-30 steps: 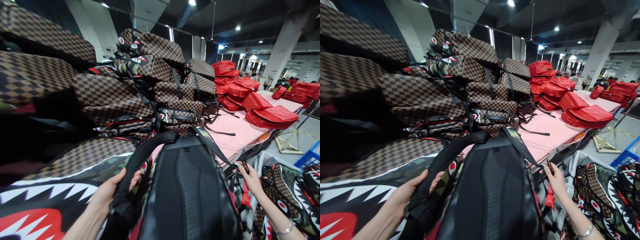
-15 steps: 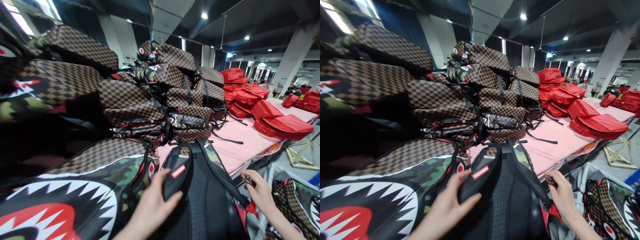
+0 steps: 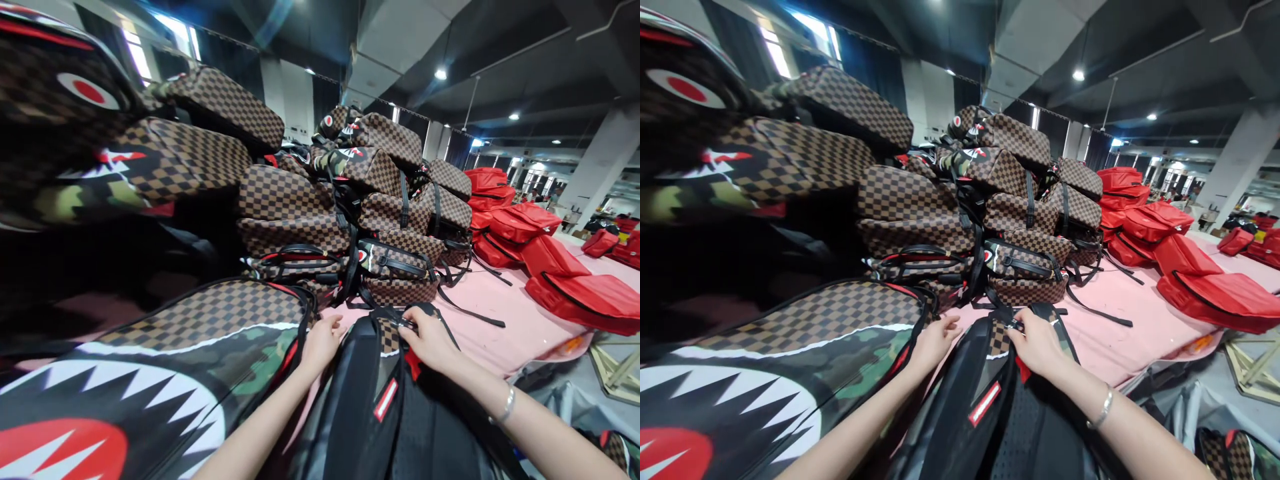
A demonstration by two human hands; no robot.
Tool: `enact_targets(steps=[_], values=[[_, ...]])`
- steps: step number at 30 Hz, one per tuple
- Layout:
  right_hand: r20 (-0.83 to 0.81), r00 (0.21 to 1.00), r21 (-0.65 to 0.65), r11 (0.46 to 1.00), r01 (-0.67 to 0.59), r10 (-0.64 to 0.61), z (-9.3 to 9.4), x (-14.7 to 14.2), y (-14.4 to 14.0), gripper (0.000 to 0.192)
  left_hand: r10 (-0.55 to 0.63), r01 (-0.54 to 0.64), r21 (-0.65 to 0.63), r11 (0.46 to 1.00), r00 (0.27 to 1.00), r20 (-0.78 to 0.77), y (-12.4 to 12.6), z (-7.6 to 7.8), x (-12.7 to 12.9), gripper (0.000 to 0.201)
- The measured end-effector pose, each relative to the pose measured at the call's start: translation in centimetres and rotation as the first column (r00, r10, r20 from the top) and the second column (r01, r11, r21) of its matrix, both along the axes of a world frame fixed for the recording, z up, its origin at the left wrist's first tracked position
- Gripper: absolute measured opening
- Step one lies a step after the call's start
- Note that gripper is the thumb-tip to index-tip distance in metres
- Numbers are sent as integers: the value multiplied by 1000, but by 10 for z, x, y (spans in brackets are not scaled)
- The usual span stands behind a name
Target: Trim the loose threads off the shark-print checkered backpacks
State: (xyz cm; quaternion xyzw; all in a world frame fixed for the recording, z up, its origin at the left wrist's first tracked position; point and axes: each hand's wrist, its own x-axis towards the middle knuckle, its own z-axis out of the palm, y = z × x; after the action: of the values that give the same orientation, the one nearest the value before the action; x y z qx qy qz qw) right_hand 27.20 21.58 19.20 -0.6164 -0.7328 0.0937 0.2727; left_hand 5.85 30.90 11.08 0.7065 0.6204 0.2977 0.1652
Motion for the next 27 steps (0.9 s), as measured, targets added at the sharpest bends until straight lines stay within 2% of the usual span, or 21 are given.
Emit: enact_targets(steps=[2, 5, 9, 16, 27], values=[[122, 992, -10, 1000, -15, 16, 10, -21, 22, 19, -20, 21, -48, 999, 999, 29, 12, -14, -1, 25], [332, 942, -40, 998, -37, 49, 16, -48, 52, 28, -35, 39, -61, 997, 998, 60, 19, -25, 1, 17], [545, 827, -87, 991, -102, 133, 4, -71, 79, 26, -3, 7, -52, 999, 997, 83, 24, -34, 6, 16], [579, 790, -154, 978, -138, 203, -18, -74, 89, 24, 103, -92, -99, 991, 988, 117, 24, -44, 8, 19], [600, 775, -154, 979, -132, 199, -23, -75, 93, 26, 94, -89, -45, 995, 986, 134, 26, -44, 10, 17]])
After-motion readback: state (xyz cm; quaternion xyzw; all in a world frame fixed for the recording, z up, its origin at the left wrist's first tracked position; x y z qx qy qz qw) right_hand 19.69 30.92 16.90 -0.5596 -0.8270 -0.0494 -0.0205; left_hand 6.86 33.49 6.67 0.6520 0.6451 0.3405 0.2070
